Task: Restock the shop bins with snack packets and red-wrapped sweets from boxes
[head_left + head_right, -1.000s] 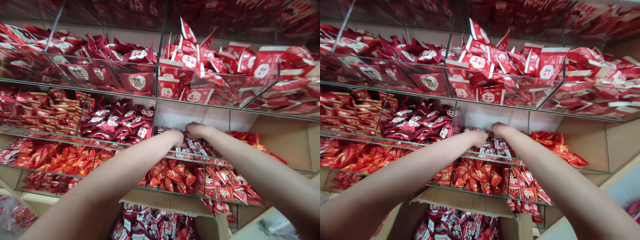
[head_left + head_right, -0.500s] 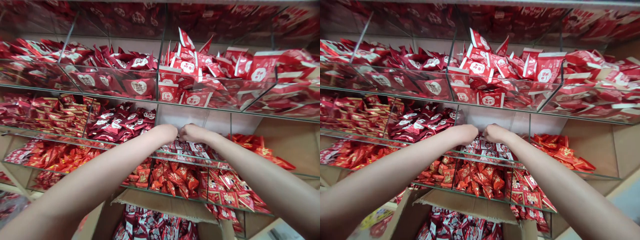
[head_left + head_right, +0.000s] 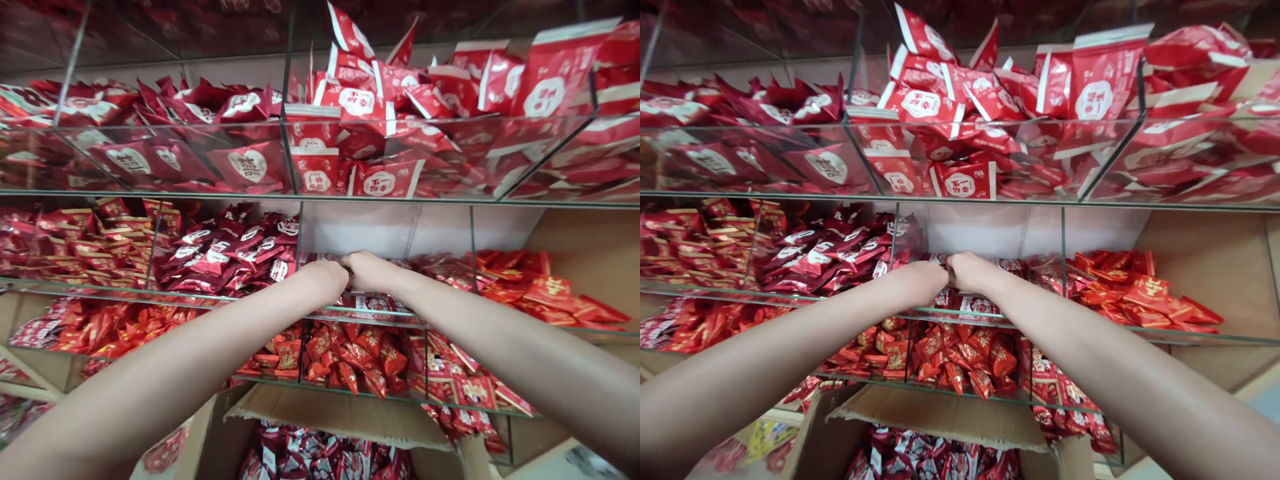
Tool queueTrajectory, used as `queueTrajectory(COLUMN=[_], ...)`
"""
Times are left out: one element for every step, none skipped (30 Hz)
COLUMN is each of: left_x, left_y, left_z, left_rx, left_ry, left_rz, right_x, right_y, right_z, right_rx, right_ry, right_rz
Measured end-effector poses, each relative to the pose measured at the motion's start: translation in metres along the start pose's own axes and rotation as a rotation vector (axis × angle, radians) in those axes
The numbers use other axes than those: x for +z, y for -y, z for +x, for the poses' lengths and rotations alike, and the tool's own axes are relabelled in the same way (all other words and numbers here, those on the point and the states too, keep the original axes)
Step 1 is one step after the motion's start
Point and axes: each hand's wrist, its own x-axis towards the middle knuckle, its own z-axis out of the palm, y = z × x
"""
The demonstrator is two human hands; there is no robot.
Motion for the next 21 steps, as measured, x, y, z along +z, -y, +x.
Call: queueTrajectory(left_x=[0.001, 0.001, 0.002, 0.002, 0.001, 0.001, -0.001, -0.002, -0.004, -0.006, -0.008, -0.01, -0.012, -0.014, -0.016, -0.017, -0.019, -0.02, -0.021, -0.021, -0.021], left_y=[0.001, 0.001, 0.001, 0.001, 0.001, 0.0, 0.0, 0.0, 0.0, 0.0, 0.001, 0.002, 0.002, 0.003, 0.004, 0.005, 0.005, 0.005, 0.004, 0.003, 0.001], left_z=[0.001, 0.001, 0.002, 0.002, 0.002, 0.001, 0.001, 0.001, 0.0, 0.0, 0.0, 0.0, 0.001, 0.001, 0.002, 0.002, 0.002, 0.002, 0.001, 0.001, 0.001], left_rx=[0.014, 0.026, 0.037, 0.051, 0.066, 0.082, 0.097, 0.111, 0.121, 0.128, 0.134, 0.142, 0.153, 0.17, 0.19, 0.209, 0.219, 0.218, 0.208, 0.191, 0.168], left_ry=[0.006, 0.019, 0.035, 0.048, 0.06, 0.071, 0.082, 0.091, 0.102, 0.118, 0.139, 0.163, 0.189, 0.217, 0.251, 0.283, 0.313, 0.337, 0.352, 0.359, 0.359], left_rz=[0.014, 0.031, 0.05, 0.065, 0.077, 0.087, 0.094, 0.098, 0.101, 0.105, 0.111, 0.118, 0.12, 0.113, 0.098, 0.077, 0.058, 0.044, 0.04, 0.043, 0.049], right_x=[-0.001, -0.002, -0.003, -0.004, -0.005, -0.006, -0.007, -0.007, -0.008, -0.008, -0.008, -0.007, -0.007, -0.006, -0.006, -0.006, -0.006, -0.006, -0.006, -0.006, -0.006], right_y=[0.0, -0.001, -0.001, 0.0, 0.0, 0.0, 0.001, 0.001, 0.001, 0.0, 0.0, -0.001, -0.002, -0.003, -0.004, -0.004, -0.005, -0.004, -0.004, -0.004, -0.003], right_z=[0.001, 0.002, 0.002, 0.002, 0.002, 0.002, 0.001, 0.001, 0.0, 0.0, 0.0, 0.0, 0.0, 0.0, 0.0, 0.0, 0.0, -0.001, -0.001, -0.001, -0.001], right_rx=[0.013, 0.021, 0.025, 0.029, 0.034, 0.04, 0.047, 0.054, 0.06, 0.066, 0.071, 0.075, 0.081, 0.086, 0.092, 0.096, 0.098, 0.098, 0.096, 0.094, 0.091], right_ry=[0.008, 0.017, 0.027, 0.035, 0.043, 0.051, 0.059, 0.066, 0.071, 0.074, 0.076, 0.076, 0.075, 0.073, 0.069, 0.064, 0.057, 0.048, 0.038, 0.028, 0.019], right_rz=[0.003, 0.01, 0.018, 0.024, 0.031, 0.038, 0.045, 0.051, 0.058, 0.064, 0.07, 0.077, 0.085, 0.094, 0.102, 0.111, 0.12, 0.128, 0.137, 0.145, 0.152])
